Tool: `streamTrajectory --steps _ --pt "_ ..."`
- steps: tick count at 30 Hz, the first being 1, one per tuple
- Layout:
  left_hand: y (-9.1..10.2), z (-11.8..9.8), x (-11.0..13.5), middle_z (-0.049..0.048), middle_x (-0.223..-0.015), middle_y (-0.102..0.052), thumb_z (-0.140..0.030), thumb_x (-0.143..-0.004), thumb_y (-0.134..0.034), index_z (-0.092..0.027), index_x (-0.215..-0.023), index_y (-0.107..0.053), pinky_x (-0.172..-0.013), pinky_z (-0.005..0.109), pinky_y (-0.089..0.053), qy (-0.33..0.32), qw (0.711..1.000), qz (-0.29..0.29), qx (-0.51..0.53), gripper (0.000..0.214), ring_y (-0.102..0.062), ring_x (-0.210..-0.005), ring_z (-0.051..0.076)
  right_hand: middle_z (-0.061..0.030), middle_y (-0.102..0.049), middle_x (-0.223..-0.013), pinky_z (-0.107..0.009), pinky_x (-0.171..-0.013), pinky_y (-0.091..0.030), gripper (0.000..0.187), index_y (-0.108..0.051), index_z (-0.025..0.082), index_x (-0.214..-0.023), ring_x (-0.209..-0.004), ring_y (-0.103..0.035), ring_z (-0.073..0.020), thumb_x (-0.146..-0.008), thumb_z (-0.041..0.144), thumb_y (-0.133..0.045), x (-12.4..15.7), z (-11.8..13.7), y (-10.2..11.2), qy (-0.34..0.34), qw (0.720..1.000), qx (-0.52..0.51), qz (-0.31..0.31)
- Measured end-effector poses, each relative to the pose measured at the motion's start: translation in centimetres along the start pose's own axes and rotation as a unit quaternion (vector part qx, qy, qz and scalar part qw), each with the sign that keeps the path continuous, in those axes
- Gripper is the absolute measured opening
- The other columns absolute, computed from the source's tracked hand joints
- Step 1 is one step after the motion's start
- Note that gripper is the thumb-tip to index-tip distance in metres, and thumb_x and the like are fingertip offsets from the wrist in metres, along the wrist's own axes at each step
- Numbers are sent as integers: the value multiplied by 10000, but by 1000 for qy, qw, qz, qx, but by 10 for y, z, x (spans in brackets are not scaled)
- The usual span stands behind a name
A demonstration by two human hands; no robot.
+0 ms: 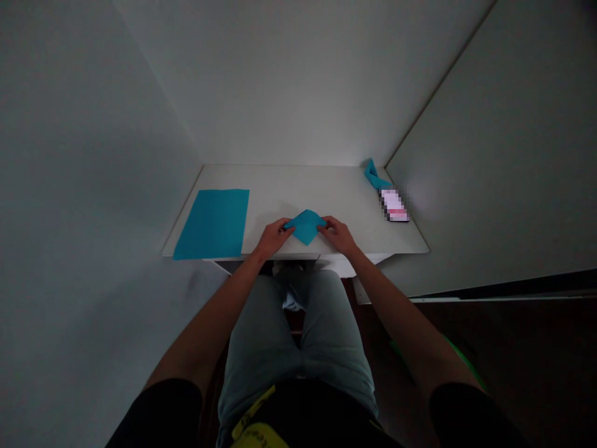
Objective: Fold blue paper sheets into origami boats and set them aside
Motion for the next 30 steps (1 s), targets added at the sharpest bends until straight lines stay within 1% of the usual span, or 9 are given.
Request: streamTrajectory --steps 4,7,9,11,15,18,23,26,30 --pt "-4 1 3 91 -1223 -814 -198 -975 -701 -240 -1178 -845 -1123 466 -542 -66 991 -18 -116 253 -709 -1199 283 -104 -813 -1111 -485 -1009 -553 234 -792 238 -1120 -1042 -735 -296 -919 275 -679 -2 -13 -4 50 994 100 -4" --pt "-6 -3 10 76 -1282 -807 -121 -985 -638 -281 -1201 -858 -1146 508 -517 -96 981 -5 -166 347 -684 -1259 287 -116 -802 -1256 -541 -1111 -508 301 -797 249 -1160 -1215 -702 -322 -922 185 -624 1 -12 -6 85 985 147 17" --pt "-7 -5 14 70 -1295 -809 -100 -969 -637 -288 -1220 -857 -1142 527 -511 -101 977 8 -187 383 -676 -1275 298 -113 -787 -1326 -564 -1144 -487 338 -798 257 -1196 -1271 -681 -328 -933 171 -604 5 -10 -7 96 982 159 22" --pt "-8 -7 15 79 -1298 -809 -116 -966 -656 -272 -1239 -851 -1138 525 -511 -102 975 13 -197 370 -679 -1272 306 -116 -791 -1311 -563 -1131 -495 305 -804 257 -1211 -1241 -685 -332 -968 235 -622 6 -10 -8 91 983 158 16" --pt "-9 -3 12 116 -1287 -804 -204 -1019 -664 -219 -1294 -818 -1121 494 -526 -93 978 -8 -186 316 -697 -1244 313 -117 -817 -1094 -501 -981 -555 312 -818 242 -1193 -1001 -705 -309 -1018 436 -646 3 -19 -7 31 988 154 -3" --pt "-7 5 7 120 -1280 -805 -223 -1054 -632 -202 -1302 -796 -1135 483 -527 -72 984 -25 -160 298 -708 -1227 304 -102 -796 -1012 -455 -901 -565 344 -819 236 -1151 -894 -689 -275 -1021 507 -651 -3 -28 -7 4 989 147 16" --pt "-5 12 1 102 -1199 -811 -173 -1017 -660 -189 -1349 -766 -1098 443 -557 -46 992 -26 -114 349 -736 -1117 267 -93 -720 -982 -413 -855 -575 236 -796 216 -945 -852 -660 -234 -974 440 -725 -12 -32 0 7 990 138 26" --pt "-4 10 1 92 -1174 -813 -161 -1006 -656 -206 -1342 -780 -1085 438 -562 -50 992 -20 -114 361 -733 -1088 258 -82 -707 -1017 -397 -832 -587 173 -795 218 -1010 -824 -654 -215 -955 368 -728 -12 -29 4 16 993 118 26" --pt "-3 3 3 81 -1184 -809 -102 -989 -598 -242 -1298 -823 -1091 448 -553 -86 987 -1 -133 407 -711 -1141 261 -96 -727 -1079 -421 -882 -600 216 -813 223 -1095 -889 -688 -232 -987 281 -636 -5 -24 9 47 994 93 38"
Point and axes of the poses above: each hand's wrist, its own x-axis away from the middle knuckle, its own y-axis out of the back of the hand, z = x × y, the point moved 5 cm from there along -x, towards the middle knuckle
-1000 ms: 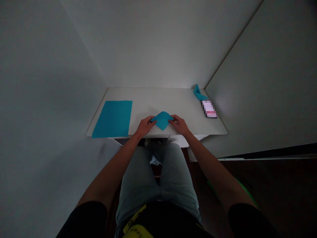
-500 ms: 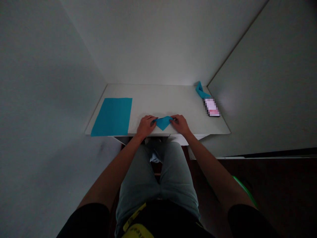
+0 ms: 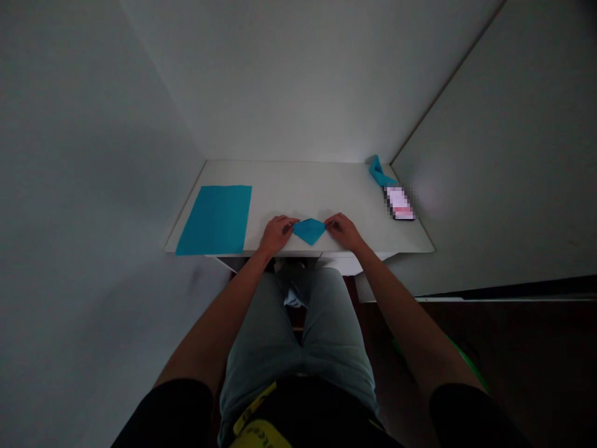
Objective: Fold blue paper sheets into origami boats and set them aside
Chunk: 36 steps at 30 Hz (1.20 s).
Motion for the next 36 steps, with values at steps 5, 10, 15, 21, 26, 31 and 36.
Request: streamTrajectory --steps 5,10,15,21,26,31,36 --pt "-1 -12 9 73 -1213 -799 -71 -941 -594 -293 -1178 -881 -1113 494 -531 -41 997 50 -49 433 -691 -1197 276 -111 -760 -1135 -507 -1057 -586 269 -833 241 -989 -1098 -726 -284 -942 169 -578 8 6 7 21 999 21 -16" --pt "-2 -28 31 80 -1436 -755 -241 -990 -670 -306 -1352 -818 -1169 546 -471 -93 988 57 -109 396 -637 -1339 324 -144 -720 -1503 -544 -1192 -506 373 -761 226 -1374 -1390 -664 -312 -1067 268 -553 27 47 -13 48 992 114 -20" --pt "-1 -33 44 103 -1499 -733 -421 -1013 -726 -285 -1430 -767 -1198 555 -449 -106 986 50 -120 441 -641 -1377 345 -129 -571 -1702 -554 -1322 -369 527 -580 238 -1621 -1600 -519 -294 -1143 453 -530 53 77 -44 99 975 188 71" --pt "-3 -34 45 98 -1520 -724 -507 -969 -798 -301 -1441 -754 -1219 556 -440 -90 986 47 -133 517 -650 -1383 356 -113 -563 -1705 -607 -1332 -349 523 -571 277 -1638 -1605 -520 -302 -1147 444 -508 76 48 -14 70 977 198 36" --pt "-4 -34 54 96 -1378 -797 -450 -936 -852 -283 -1232 -827 -1171 549 -485 -58 993 18 -102 341 -694 -1287 354 -119 -763 -1471 -636 -1255 -447 452 -735 286 -1416 -1433 -675 -333 -1142 529 -470 70 25 16 -11 995 82 -52" --pt "1 -20 47 62 -1104 -848 -381 -1050 -692 -245 -1036 -799 -1083 463 -559 11 999 -32 41 174 -766 -1075 266 -136 -811 -1248 -489 -1009 -629 477 -759 236 -1270 -1063 -784 -277 -1080 604 -523 44 16 14 -68 988 -93 -107" --pt "0 2 10 64 -972 -808 -478 -1018 -721 -202 -1056 -750 -796 345 -615 166 959 -96 207 281 -751 -834 204 -89 -822 -1154 -391 -828 -637 471 -754 243 -1318 -833 -735 -204 -1008 567 -608 13 29 -21 -66 985 -156 -41"
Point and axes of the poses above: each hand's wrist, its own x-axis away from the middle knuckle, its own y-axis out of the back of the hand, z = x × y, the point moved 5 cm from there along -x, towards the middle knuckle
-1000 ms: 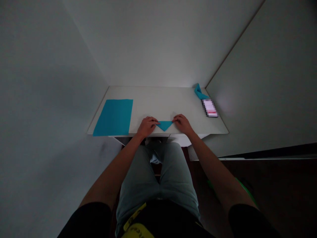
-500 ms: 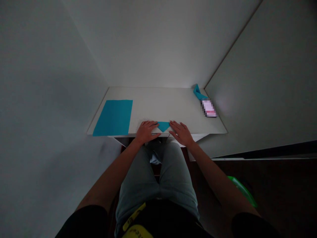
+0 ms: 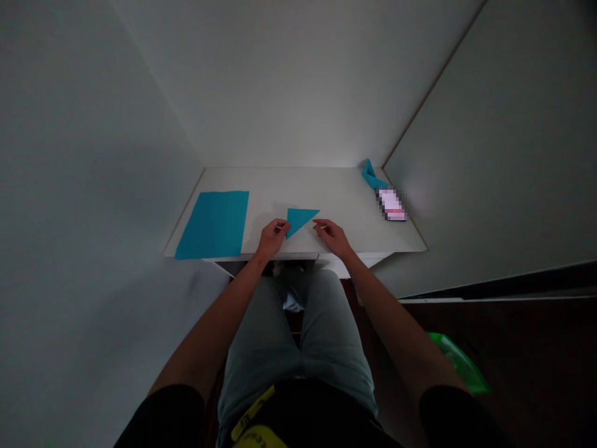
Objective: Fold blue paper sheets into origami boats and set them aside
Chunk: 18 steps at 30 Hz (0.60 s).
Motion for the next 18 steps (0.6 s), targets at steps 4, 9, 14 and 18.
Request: streamTrajectory --steps 4,9,14,18 --pt "-11 4 -17 58 -962 -782 -465 -969 -787 -190 -1238 -704 -709 297 -600 29 994 -18 104 393 -732 -777 170 -65 -829 -1122 -355 -742 -612 460 -776 257 -1264 -748 -699 -181 -959 584 -668 -17 5 -26 -9 1000 -22 11" --pt "-23 10 -17 14 -891 -757 -488 -927 -843 -198 -1523 -607 -670 273 -581 11 986 51 156 704 -703 -704 146 -45 -833 -991 -337 -706 -599 443 -770 259 -1162 -757 -703 -197 -929 624 -676 -27 3 -36 -19 996 -85 -1" --pt "-22 10 -17 1 -863 -762 -497 -917 -849 -194 -1614 -554 -727 280 -576 -38 987 85 134 815 -708 -737 149 -23 -794 -894 -330 -715 -594 330 -752 247 -1057 -711 -671 -187 -916 533 -667 -26 0 -34 -19 997 -69 -17" --pt "-22 3 -13 35 -955 -803 -446 -933 -822 -214 -1462 -704 -795 301 -588 -61 990 105 71 589 -741 -840 174 -33 -786 -857 -385 -794 -603 208 -735 234 -955 -771 -695 -232 -861 416 -700 -25 -4 -32 -40 998 12 -37"
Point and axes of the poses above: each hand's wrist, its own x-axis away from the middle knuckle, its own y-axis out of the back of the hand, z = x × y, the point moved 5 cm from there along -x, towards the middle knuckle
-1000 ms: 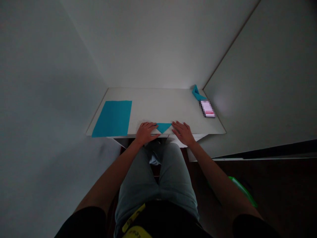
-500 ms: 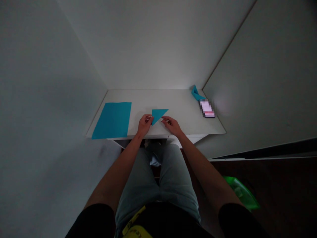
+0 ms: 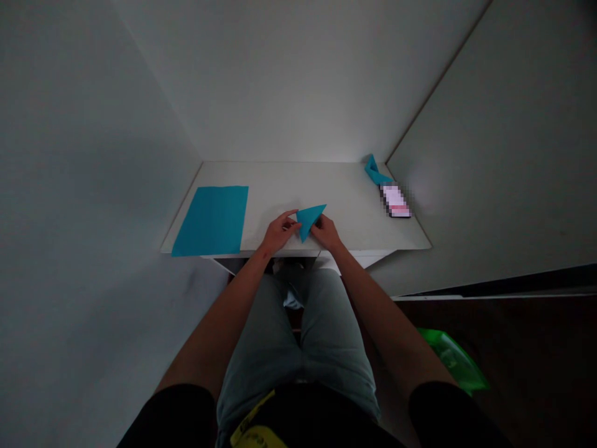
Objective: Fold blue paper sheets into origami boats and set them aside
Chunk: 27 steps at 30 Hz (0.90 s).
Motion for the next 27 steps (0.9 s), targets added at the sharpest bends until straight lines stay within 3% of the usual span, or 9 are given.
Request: streamTrajectory --steps 3,7,10,13,16,20,24,27 --pt "-4 -6 4 64 -1083 -812 -468 -903 -852 -224 -1366 -767 -786 313 -593 -7 999 17 -50 530 -735 -849 178 -77 -819 -921 -446 -870 -607 188 -747 225 -982 -862 -738 -291 -853 353 -700 2 1 2 -2 999 43 -19" --pt "-9 -13 8 88 -1219 -783 -456 -758 -975 -225 -1437 -726 -772 318 -586 -46 993 19 -110 759 -706 -820 165 -91 -847 -1079 -473 -964 -606 375 -756 230 -1230 -984 -773 -309 -870 285 -663 5 11 6 42 998 23 -29" --pt "-8 -14 9 62 -1132 -792 -403 -881 -861 -234 -1523 -668 -751 291 -569 -40 994 7 -102 691 -696 -791 147 -84 -840 -1219 -470 -1015 -602 466 -731 244 -1343 -1066 -780 -301 -885 290 -662 7 17 7 69 997 -12 -21" --pt "-7 -16 9 37 -1048 -797 -411 -929 -808 -243 -1606 -597 -713 270 -556 -33 996 13 -79 729 -679 -744 135 -79 -834 -1240 -470 -1029 -596 417 -741 246 -1318 -1076 -779 -294 -920 315 -637 7 20 7 78 997 -14 -23" --pt "-8 -17 11 17 -1029 -793 -393 -864 -873 -275 -1606 -608 -720 265 -558 -38 995 18 -90 797 -669 -720 125 -67 -837 -1131 -467 -999 -593 378 -770 249 -1253 -1006 -767 -283 -920 275 -595 5 21 6 79 996 8 -26" --pt "-5 -13 7 8 -971 -785 -224 -896 -735 -262 -1527 -684 -720 254 -568 -18 999 -5 -49 634 -676 -700 118 -52 -822 -1117 -421 -938 -594 412 -805 256 -1220 -954 -727 -251 -860 230 -607 4 22 5 92 996 -14 -1" --pt "0 -9 2 38 -960 -797 -246 -917 -676 -193 -1263 -779 -664 242 -575 2 998 -43 47 365 -702 -687 128 -37 -779 -1075 -330 -669 -553 483 -762 263 -1337 -689 -623 -168 -866 336 -678 6 19 7 61 994 -89 27" --pt "7 -6 0 30 -899 -783 -238 -904 -645 -185 -1064 -777 -639 239 -575 17 993 -88 78 214 -696 -661 126 -12 -747 -965 -294 -584 -489 468 -765 261 -1288 -610 -570 -136 -849 421 -762 9 19 7 50 989 -132 54"
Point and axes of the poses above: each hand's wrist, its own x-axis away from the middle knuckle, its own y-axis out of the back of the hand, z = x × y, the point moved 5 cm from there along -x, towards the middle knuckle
